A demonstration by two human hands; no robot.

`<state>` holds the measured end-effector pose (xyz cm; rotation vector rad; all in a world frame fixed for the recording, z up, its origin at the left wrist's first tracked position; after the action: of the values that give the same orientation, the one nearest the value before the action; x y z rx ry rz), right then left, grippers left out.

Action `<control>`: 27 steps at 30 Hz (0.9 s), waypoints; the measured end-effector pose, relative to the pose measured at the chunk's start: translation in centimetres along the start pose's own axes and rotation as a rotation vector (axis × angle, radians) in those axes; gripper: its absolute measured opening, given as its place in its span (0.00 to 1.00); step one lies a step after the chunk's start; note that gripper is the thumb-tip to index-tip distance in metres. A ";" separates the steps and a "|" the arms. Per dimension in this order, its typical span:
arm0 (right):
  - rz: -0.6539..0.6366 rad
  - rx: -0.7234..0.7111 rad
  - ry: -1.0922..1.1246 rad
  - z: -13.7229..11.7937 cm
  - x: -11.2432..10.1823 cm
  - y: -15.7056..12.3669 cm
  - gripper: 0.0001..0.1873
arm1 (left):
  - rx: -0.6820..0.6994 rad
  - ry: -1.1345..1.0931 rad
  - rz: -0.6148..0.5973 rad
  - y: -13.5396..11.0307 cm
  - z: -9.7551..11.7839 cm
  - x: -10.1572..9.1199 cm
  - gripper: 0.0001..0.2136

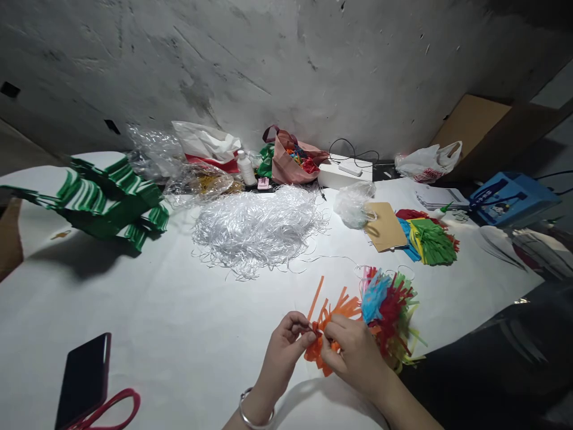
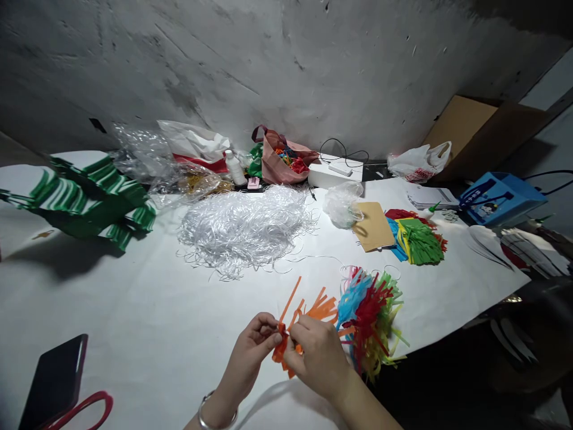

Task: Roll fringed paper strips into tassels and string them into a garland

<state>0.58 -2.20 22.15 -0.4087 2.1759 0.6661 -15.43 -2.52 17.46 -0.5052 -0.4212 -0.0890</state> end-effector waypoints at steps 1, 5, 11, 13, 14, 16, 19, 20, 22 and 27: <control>-0.008 0.002 0.019 0.0 0.0 0.0 0.10 | 0.005 0.020 -0.002 -0.1 0.1 0.0 0.13; -0.031 0.035 0.117 0.2 -0.1 0.1 0.09 | 0.016 0.073 -0.001 -0.3 0.2 0.2 0.14; -0.052 0.078 0.177 0.6 0.0 0.1 0.08 | 0.064 0.168 -0.013 0.0 -0.1 0.1 0.18; -0.050 0.077 0.189 0.7 0.3 0.1 0.10 | 0.054 0.201 -0.050 0.1 -0.1 -0.1 0.15; -0.045 0.076 0.193 0.8 0.4 0.1 0.10 | 0.055 0.227 -0.068 0.2 0.0 -0.2 0.12; -0.032 0.068 0.202 0.8 0.6 0.2 0.10 | 0.076 0.299 -0.088 0.1 0.2 -0.2 0.10; -0.014 0.040 0.194 1.4 1.0 0.3 0.09 | 0.134 0.369 -0.008 0.3 0.8 -0.7 0.10; -0.012 0.034 0.169 1.8 1.1 0.3 0.09 | 0.150 0.355 0.060 0.5 1.2 -1.2 0.10; -0.037 0.021 0.065 3.1 1.5 0.1 0.08 | 0.170 0.229 0.232 1.1 2.2 -2.9 0.09; -0.129 0.046 -0.252 9.2 2.4 -1.5 0.07 | 0.182 -0.313 0.630 2.2 7.8 -11.2 0.08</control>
<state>5.39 1.81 14.88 -0.4140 1.9062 0.5626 -28.13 2.98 17.98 -0.4530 -0.5518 0.6374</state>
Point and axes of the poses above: each hand's wrist, its own y-axis towards the middle knuckle, its own x-axis out of the palm, z = x × y, the point moved 1 cm from there along y, towards the middle knuckle, and after that the axes turned 9 degrees about -x, right-handed, at the moved point
